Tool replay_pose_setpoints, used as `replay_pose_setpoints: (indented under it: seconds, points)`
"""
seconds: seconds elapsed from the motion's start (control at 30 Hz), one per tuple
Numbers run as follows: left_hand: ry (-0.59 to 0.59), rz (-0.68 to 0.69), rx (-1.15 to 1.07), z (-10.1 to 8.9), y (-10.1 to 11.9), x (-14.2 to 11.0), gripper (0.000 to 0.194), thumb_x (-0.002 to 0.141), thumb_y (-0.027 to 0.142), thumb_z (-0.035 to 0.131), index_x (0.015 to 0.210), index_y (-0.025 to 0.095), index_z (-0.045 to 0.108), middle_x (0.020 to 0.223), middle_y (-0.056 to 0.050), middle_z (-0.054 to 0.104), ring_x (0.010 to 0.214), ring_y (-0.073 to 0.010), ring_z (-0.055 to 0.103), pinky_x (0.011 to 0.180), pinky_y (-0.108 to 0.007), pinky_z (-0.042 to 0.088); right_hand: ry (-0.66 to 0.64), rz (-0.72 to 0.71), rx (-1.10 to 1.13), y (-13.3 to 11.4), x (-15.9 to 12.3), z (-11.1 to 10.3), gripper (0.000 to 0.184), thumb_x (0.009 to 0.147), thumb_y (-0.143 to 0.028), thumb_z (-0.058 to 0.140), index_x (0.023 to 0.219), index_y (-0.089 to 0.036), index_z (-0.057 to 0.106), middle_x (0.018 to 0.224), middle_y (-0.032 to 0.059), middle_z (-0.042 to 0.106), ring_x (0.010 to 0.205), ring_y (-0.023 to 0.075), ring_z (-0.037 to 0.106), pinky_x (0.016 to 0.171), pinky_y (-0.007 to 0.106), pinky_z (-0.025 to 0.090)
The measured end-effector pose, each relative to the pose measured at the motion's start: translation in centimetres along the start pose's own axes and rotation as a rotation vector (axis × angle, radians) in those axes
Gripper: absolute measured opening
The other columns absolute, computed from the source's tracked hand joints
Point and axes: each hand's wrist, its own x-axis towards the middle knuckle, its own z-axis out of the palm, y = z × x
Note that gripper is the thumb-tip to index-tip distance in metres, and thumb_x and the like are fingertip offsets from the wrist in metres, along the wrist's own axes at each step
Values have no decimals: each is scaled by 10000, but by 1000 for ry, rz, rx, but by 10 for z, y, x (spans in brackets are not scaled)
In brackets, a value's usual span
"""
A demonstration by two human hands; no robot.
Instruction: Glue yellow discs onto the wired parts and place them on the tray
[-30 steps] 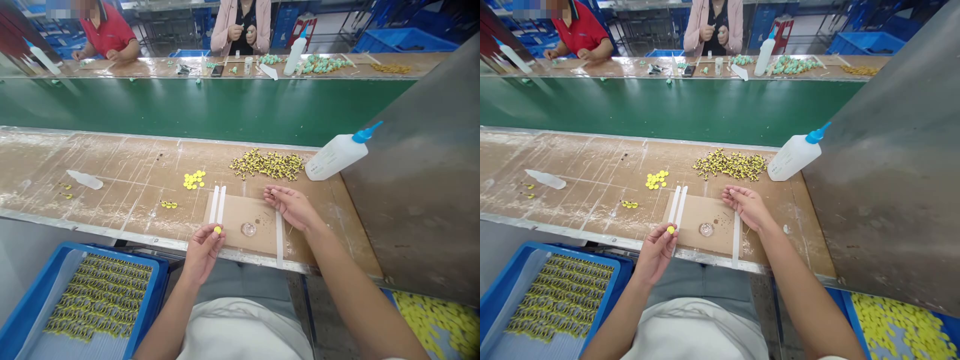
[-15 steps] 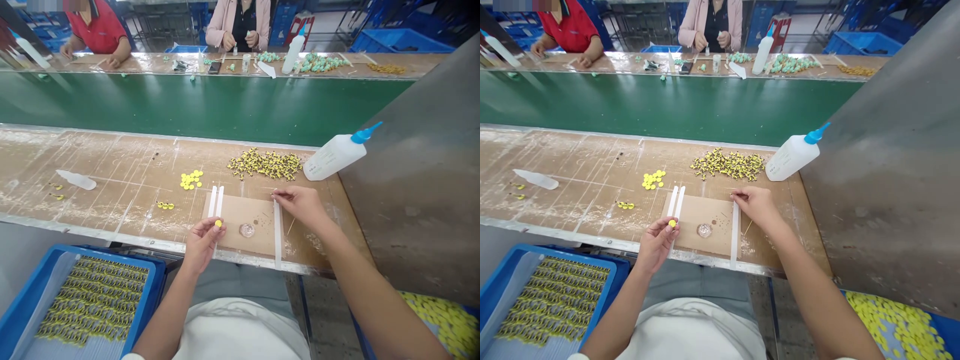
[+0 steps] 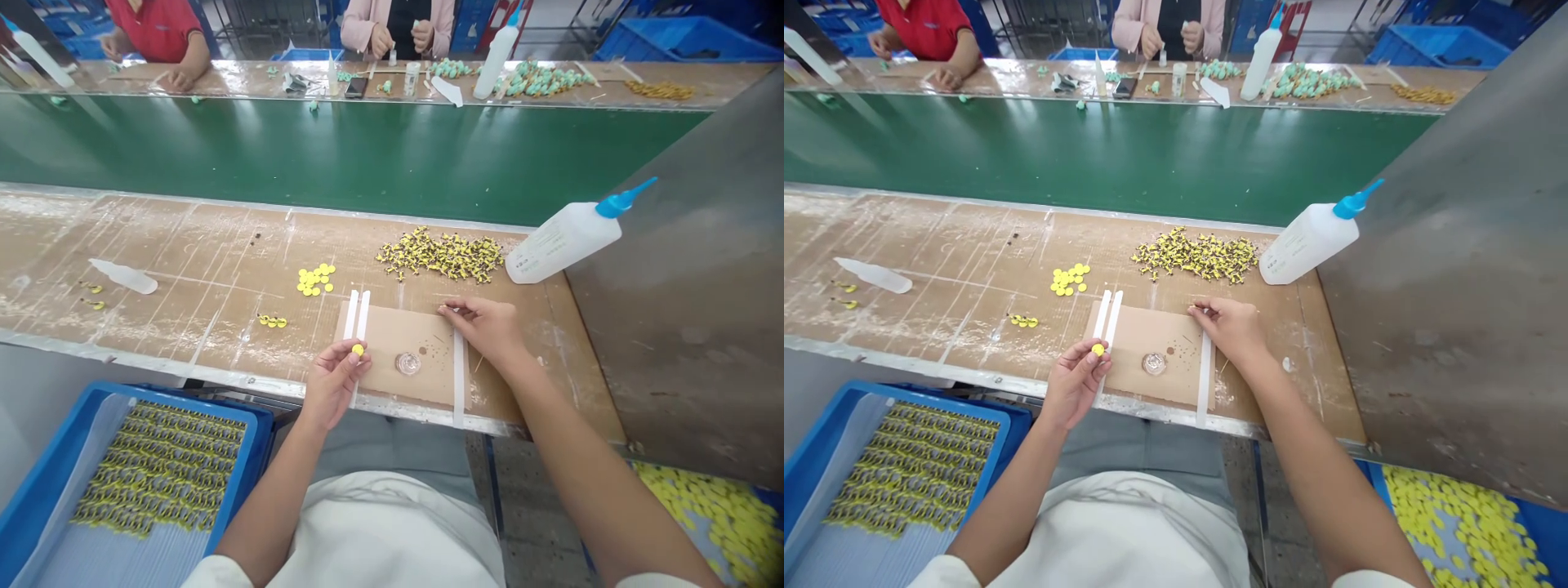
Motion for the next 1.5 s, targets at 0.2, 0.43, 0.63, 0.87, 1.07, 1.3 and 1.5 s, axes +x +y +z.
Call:
replay_pose_setpoints:
  seconds: [0.2,0.43,0.63,0.87,1.07,1.3,1.5]
  points:
    - [17,17,3,1,0,-1,267,673,223,873,911,168,763,935,-50,761,752,-98,713,750,-189,595,-5,-128,41,-7,-6,-4,186,909,-360,612,987,-267,753,1069,29,759,1015,232,699,954,374,527]
    - [-4,33,-18,-1,-2,2,251,701,216,854,931,179,760,945,-39,753,763,-87,705,756,-181,592,307,48,550,-52,-59,9,332,851,-409,714,1121,-217,689,966,67,758,862,220,719,856,399,593]
    - [-14,46,-14,1,0,1,265,687,234,864,925,195,753,948,-36,751,764,-94,705,758,-198,595,325,-68,610,-65,-88,32,108,831,-304,750,936,-280,740,929,44,762,850,235,722,866,446,599]
    - [-27,31,-6,-2,-1,2,267,693,240,862,929,188,749,953,-40,751,763,-100,706,771,-209,588,309,-153,510,-62,-86,33,127,853,-278,711,962,-330,753,904,25,764,832,239,715,826,453,601]
    - [-46,27,-17,-2,-1,2,245,710,230,854,929,186,754,948,-32,751,761,-86,708,770,-186,588,285,-216,451,-65,-85,33,114,866,-267,696,952,-311,756,891,29,769,834,234,721,828,446,601]
    - [-65,30,-17,-4,-2,2,232,721,232,846,932,200,757,947,-22,753,768,-79,708,776,-183,591,353,-418,486,-65,-80,34,330,829,-86,716,1075,-304,740,911,19,768,808,197,711,789,401,589]
    - [-87,27,-36,-5,-2,2,210,737,216,831,934,198,758,960,-25,750,781,-83,712,783,-187,592,323,-428,468,-66,-81,34,357,827,-71,708,1093,-308,737,920,23,767,817,199,709,780,403,584]
